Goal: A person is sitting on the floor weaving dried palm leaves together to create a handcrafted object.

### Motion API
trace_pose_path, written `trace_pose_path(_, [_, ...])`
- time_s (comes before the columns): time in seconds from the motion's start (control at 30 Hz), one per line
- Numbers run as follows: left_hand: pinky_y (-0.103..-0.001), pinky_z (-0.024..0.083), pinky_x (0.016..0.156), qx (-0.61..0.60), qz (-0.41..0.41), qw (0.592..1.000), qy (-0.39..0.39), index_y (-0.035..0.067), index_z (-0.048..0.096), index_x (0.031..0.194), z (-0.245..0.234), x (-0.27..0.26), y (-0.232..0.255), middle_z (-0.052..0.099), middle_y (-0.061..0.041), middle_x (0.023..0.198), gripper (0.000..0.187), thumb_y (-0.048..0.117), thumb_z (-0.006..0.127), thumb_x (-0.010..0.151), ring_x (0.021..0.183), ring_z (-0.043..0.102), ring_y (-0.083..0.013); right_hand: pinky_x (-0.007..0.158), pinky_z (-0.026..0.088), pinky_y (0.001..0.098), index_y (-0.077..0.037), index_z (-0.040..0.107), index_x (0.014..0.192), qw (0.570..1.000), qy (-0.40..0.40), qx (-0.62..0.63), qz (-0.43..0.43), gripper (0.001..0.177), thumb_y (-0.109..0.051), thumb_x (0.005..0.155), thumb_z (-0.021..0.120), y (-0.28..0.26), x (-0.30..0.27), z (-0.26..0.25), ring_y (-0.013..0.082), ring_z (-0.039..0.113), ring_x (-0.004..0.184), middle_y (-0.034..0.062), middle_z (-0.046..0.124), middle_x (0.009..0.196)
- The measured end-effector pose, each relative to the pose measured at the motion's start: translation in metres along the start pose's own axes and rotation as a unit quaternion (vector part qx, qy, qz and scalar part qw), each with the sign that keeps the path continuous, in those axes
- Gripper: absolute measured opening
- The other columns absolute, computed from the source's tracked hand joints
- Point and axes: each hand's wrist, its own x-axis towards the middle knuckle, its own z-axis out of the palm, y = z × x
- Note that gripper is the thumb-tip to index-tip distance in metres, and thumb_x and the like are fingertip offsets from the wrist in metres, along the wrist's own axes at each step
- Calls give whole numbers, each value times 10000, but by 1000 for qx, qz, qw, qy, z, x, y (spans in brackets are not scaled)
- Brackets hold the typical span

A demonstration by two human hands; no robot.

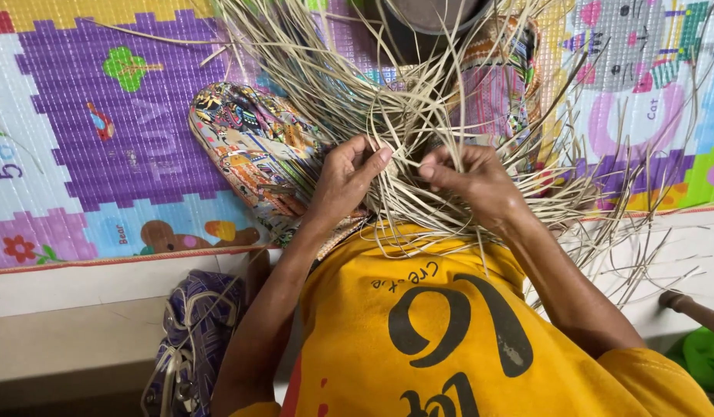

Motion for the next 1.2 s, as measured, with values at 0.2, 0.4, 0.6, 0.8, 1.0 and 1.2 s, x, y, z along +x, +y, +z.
trace_pose_path(0.2, [-199,377,585,19,6,999,-28,18,690,934,9,-1,18,500,24,647,205,214,702,993,626,413,-32,728,596,246,-34,695,1000,996,9,82,-18,97,-124,980,726,-13,18,-32,145,713,679,109,730,840])
trace_pose_path(0.4, [-207,369,464,47,1,999,-27,72,667,896,5,2,10,585,11,699,142,196,730,926,550,444,-69,705,669,236,-63,704,1004,984,-59,152,-72,58,-14,991,674,-52,36,-8,151,741,748,95,747,889])
trace_pose_path(0.6, [-270,577,712,-22,-66,997,-37,54,670,984,2,1,1,680,-83,876,142,183,701,933,764,635,-147,716,691,233,-49,716,1100,984,-130,-34,-119,163,-23,941,738,-50,59,-3,167,736,757,109,738,954])
trace_pose_path(0.8, [-216,459,766,-55,-41,998,-11,22,713,970,13,-5,41,668,-20,808,178,199,734,973,788,560,-49,866,509,465,63,737,1032,916,-252,-219,-225,152,3,893,738,-35,60,3,327,647,862,214,675,936])
trace_pose_path(1.0, [-258,493,848,-47,-61,997,-9,25,737,1003,16,-8,46,710,-40,892,190,211,737,963,869,576,-75,839,536,450,25,759,1004,905,-261,-267,-203,112,-44,919,736,-49,55,6,300,646,809,155,653,868])
trace_pose_path(1.2, [-256,500,861,-55,-87,995,0,13,748,997,10,-5,30,722,-43,895,209,219,735,967,867,582,-64,871,535,494,30,740,1052,892,-289,-273,-215,195,-69,887,768,-47,58,-1,339,662,855,169,662,908])
